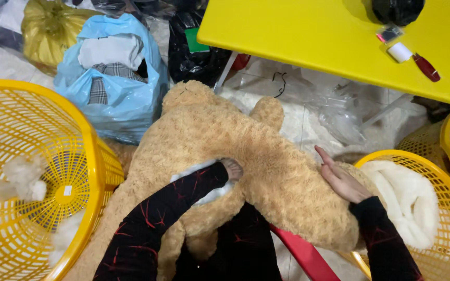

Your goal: The person repeatedly takes handfuls of white cotton-like stuffing from a yellow basket and presses them into an opening in a large brown plush toy. The hands push and compact the material into the cavity throughout the clip.

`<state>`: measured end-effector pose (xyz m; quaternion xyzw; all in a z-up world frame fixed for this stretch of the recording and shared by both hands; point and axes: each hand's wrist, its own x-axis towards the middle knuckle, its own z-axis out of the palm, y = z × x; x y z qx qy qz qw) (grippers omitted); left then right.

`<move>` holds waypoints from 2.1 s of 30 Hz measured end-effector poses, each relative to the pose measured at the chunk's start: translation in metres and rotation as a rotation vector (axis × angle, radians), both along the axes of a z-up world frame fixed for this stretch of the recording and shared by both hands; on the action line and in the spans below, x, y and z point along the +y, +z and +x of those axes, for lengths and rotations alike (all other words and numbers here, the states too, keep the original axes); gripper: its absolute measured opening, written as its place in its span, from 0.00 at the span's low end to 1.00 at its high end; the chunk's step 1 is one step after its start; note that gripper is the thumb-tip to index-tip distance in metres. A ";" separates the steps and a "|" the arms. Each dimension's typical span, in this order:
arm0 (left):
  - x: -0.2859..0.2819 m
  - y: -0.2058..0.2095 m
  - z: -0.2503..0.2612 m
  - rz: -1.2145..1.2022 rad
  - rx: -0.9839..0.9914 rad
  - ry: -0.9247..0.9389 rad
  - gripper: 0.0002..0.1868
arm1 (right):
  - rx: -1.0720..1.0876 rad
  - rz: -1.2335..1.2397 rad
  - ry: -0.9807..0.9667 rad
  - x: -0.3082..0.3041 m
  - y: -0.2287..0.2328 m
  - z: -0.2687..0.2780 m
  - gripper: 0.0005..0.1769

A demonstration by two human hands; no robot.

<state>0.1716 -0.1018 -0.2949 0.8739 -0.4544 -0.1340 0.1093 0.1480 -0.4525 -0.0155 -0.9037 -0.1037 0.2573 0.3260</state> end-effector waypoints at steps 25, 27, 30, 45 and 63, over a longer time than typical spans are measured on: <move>0.096 0.300 -0.113 -0.412 -0.158 0.180 0.22 | -0.859 -0.073 0.144 0.137 0.061 -0.058 0.28; 0.100 0.318 -0.128 -0.182 -0.007 0.418 0.23 | -0.905 -0.080 0.234 0.154 0.069 -0.062 0.29; 0.116 0.321 -0.160 0.106 0.098 0.730 0.21 | -0.842 -0.069 0.223 0.162 0.077 -0.063 0.29; -0.008 0.080 -0.040 -0.476 -0.008 0.660 0.03 | -0.214 -0.175 -0.036 0.065 0.054 -0.006 0.43; 0.081 0.260 -0.098 -0.209 0.205 0.148 0.29 | -0.492 -0.537 0.204 0.113 0.095 -0.027 0.27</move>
